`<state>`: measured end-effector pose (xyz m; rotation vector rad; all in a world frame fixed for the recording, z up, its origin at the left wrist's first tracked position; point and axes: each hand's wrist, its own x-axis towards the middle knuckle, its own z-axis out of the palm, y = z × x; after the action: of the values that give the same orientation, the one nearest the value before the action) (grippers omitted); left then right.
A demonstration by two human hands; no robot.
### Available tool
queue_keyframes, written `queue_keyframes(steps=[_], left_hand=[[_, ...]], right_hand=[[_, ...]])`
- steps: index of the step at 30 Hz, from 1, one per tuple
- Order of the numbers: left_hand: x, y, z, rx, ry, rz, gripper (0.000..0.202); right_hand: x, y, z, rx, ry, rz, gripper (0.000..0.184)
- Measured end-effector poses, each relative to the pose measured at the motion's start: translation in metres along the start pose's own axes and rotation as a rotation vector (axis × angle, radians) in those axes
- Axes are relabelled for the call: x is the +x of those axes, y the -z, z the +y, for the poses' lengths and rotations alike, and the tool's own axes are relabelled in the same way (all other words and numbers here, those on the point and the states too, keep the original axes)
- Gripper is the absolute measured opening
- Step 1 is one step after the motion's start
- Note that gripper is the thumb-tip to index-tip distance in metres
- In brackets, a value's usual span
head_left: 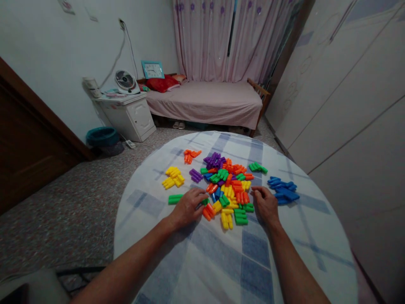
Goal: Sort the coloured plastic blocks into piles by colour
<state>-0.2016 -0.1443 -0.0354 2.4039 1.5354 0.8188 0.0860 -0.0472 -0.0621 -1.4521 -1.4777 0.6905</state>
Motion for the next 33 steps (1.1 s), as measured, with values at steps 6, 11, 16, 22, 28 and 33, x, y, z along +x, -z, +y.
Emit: queue_keyframes(steps=[6, 11, 16, 22, 28, 33], left_hand=[[0.003, -0.013, -0.001, -0.057, 0.049, -0.065, 0.028], [0.002, -0.003, 0.002, -0.026, 0.112, -0.057, 0.02], [-0.015, 0.029, -0.004, 0.109, 0.232, 0.145, 0.024], [-0.046, 0.04, -0.044, 0.305, 0.492, 0.279, 0.027], [-0.052, 0.027, -0.054, 0.3, 0.524, 0.348, 0.029], [-0.028, 0.032, -0.019, 0.209, 0.311, 0.33, 0.025]], right_hand=[[0.0, 0.001, 0.0, -0.017, 0.0, -0.006, 0.028], [0.0, 0.001, 0.0, -0.01, -0.011, -0.012, 0.027], [-0.001, 0.0, 0.0, 0.004, -0.013, -0.005, 0.028], [-0.001, -0.002, 0.0, 0.007, -0.011, 0.012, 0.027], [-0.001, -0.002, -0.001, 0.005, 0.012, 0.016, 0.027], [0.0, -0.001, -0.001, 0.003, 0.015, 0.003, 0.028]])
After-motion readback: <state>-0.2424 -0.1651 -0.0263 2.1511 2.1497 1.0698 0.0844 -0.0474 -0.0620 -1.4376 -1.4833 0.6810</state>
